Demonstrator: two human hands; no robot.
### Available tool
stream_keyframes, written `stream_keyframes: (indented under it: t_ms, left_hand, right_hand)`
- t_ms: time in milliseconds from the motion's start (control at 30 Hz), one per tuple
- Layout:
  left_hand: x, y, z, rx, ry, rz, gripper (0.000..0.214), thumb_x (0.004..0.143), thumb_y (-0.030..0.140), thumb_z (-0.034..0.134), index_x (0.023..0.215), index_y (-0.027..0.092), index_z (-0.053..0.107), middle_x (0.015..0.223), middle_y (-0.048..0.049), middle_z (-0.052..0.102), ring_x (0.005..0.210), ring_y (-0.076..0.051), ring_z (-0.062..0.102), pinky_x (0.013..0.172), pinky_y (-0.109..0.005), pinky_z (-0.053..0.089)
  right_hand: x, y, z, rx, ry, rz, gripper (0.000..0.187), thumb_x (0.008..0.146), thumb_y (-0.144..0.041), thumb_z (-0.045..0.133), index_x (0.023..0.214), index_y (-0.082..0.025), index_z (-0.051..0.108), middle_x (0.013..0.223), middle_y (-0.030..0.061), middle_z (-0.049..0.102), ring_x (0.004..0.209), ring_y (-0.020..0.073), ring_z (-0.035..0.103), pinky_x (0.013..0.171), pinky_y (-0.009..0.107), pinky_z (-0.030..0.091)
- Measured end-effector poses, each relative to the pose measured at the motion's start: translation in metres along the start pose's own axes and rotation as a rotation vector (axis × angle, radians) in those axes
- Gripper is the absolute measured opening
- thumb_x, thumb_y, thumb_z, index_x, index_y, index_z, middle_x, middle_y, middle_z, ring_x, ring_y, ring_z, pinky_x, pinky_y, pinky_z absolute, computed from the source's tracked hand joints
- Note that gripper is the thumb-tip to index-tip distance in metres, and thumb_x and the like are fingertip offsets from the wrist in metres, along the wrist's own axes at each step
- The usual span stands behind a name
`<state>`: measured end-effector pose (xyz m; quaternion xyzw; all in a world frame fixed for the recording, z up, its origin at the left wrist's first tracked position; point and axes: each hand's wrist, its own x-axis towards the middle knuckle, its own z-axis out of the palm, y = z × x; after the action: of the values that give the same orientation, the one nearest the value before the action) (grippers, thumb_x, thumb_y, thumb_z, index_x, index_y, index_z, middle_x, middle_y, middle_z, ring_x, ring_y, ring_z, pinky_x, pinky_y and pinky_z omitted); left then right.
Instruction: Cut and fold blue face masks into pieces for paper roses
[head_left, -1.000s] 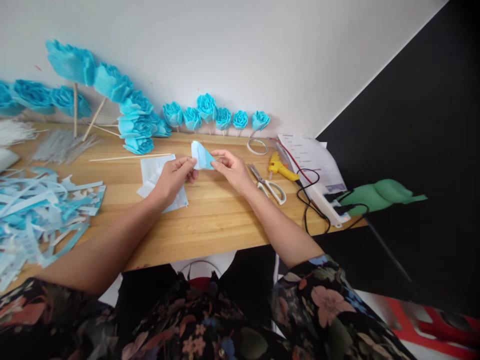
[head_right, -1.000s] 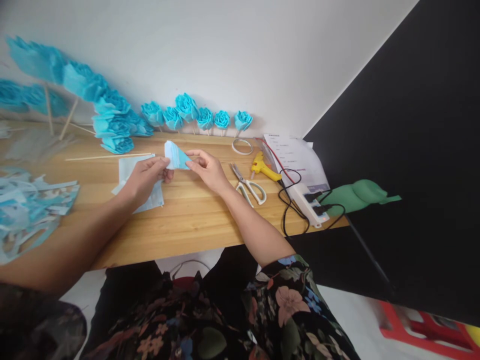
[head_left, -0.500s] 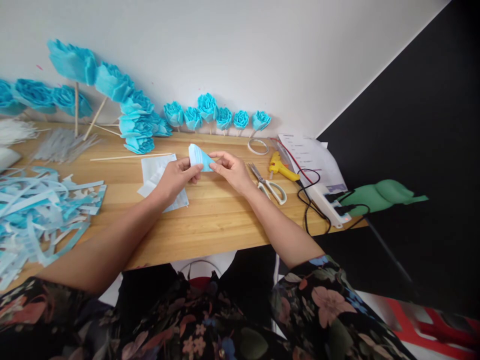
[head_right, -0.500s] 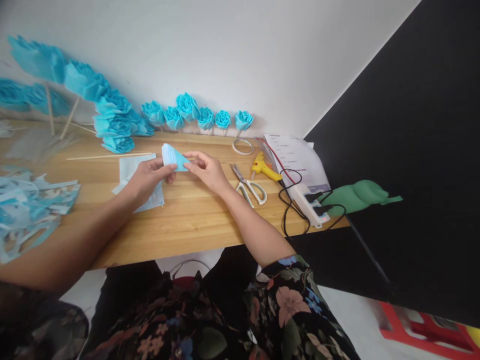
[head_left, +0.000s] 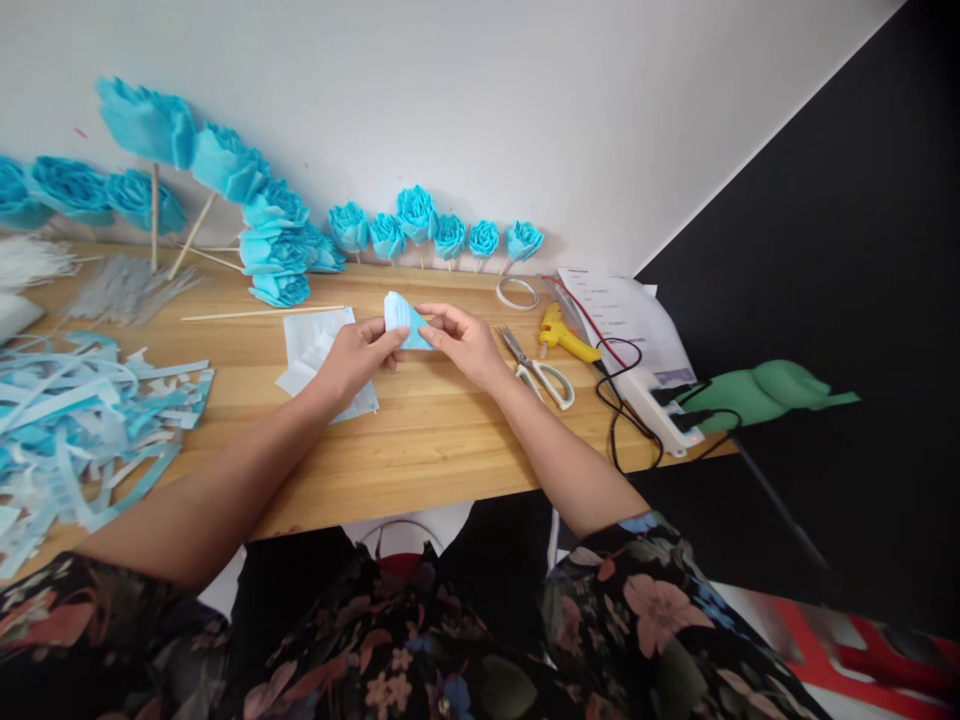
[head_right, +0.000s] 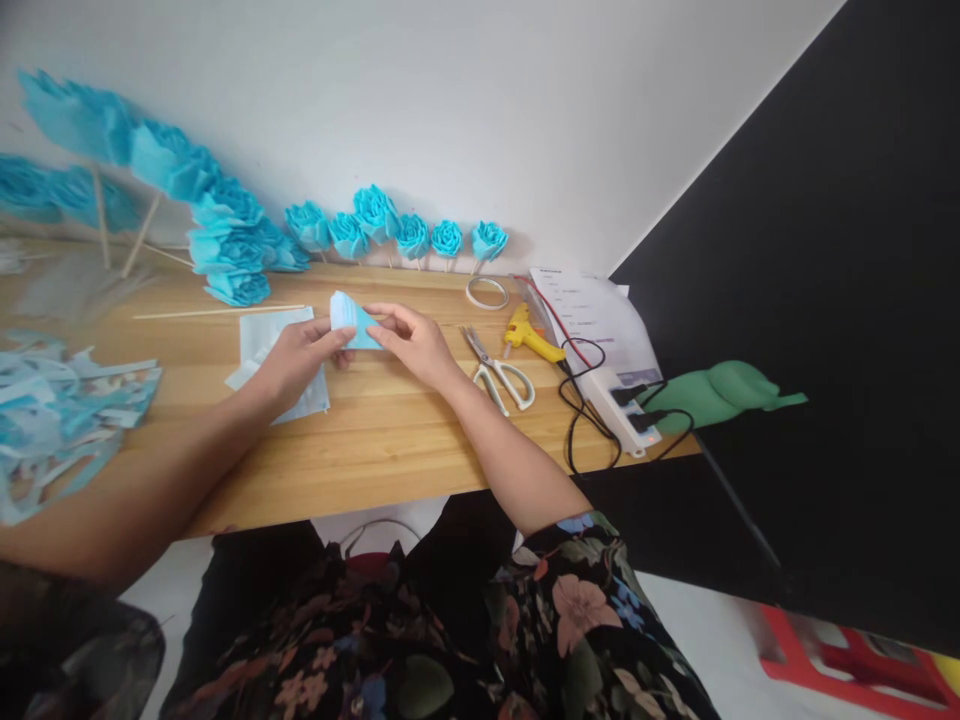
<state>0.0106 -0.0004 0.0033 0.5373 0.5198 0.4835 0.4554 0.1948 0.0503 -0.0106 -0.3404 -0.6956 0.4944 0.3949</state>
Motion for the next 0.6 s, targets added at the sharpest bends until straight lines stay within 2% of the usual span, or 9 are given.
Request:
stream_keyframes:
  t_ms: [100, 233, 367, 500, 600]
  left_hand:
    - [-0.0008, 0.0018, 0.0003, -0.002, 0.006, -0.003, 0.028, 0.081, 0.041, 0.068, 0.065, 0.018, 0.065, 0.059, -0.0013, 0.061, 0.059, -0.015, 0.055, 0.061, -0.028, 0.045]
    - [0.0005, -0.001, 0.0, 0.004, 0.027, 0.027, 0.018, 0.076, 0.035, 0.073, 0.073, 0.018, 0.069, 0.065, -0.0004, 0.064, 0.064, -0.017, 0.057, 0.063, -0.028, 0.044]
    - [0.0026, -0.0062, -0.0019, 0.065, 0.037, 0.08, 0.018, 0.078, 0.035, 0.071, 0.075, 0.018, 0.07, 0.068, -0.0009, 0.065, 0.066, -0.017, 0.057, 0.064, -0.028, 0.042]
    - [0.0022, -0.0082, -0.0033, 0.115, 0.071, 0.127, 0.017, 0.077, 0.034, 0.073, 0.071, 0.019, 0.068, 0.067, -0.0005, 0.064, 0.068, -0.017, 0.056, 0.062, -0.027, 0.04]
    - [0.0007, -0.0068, -0.0025, 0.028, 0.051, 0.092, 0.022, 0.076, 0.039, 0.077, 0.072, 0.019, 0.067, 0.07, -0.0003, 0.066, 0.071, -0.017, 0.057, 0.062, -0.026, 0.041]
  right_hand:
    - [0.0001, -0.0002, 0.0002, 0.001, 0.007, -0.009, 0.045, 0.083, -0.046, 0.073, 0.119, -0.019, 0.069, 0.088, 0.0009, 0.072, 0.082, 0.0157, 0.064, 0.081, 0.03, 0.051]
    - [0.0, -0.0008, 0.0007, -0.018, 0.027, 0.009, 0.047, 0.081, -0.048, 0.075, 0.118, -0.021, 0.07, 0.088, 0.001, 0.072, 0.082, 0.0164, 0.065, 0.08, 0.031, 0.052]
    - [0.0006, 0.0012, 0.0004, 0.019, 0.01, 0.021, 0.048, 0.08, -0.048, 0.075, 0.118, -0.02, 0.07, 0.093, 0.0022, 0.074, 0.087, 0.017, 0.066, 0.084, 0.031, 0.052]
    - [0.0014, 0.0039, -0.0009, -0.011, -0.032, 0.016, 0.035, 0.083, -0.049, 0.071, 0.101, -0.019, 0.073, 0.098, 0.0025, 0.075, 0.093, 0.017, 0.065, 0.088, 0.031, 0.05]
    - [0.0013, 0.0036, -0.0024, -0.032, -0.042, 0.014, 0.033, 0.085, -0.05, 0.067, 0.096, -0.019, 0.073, 0.097, 0.0016, 0.074, 0.092, 0.0165, 0.064, 0.087, 0.03, 0.049]
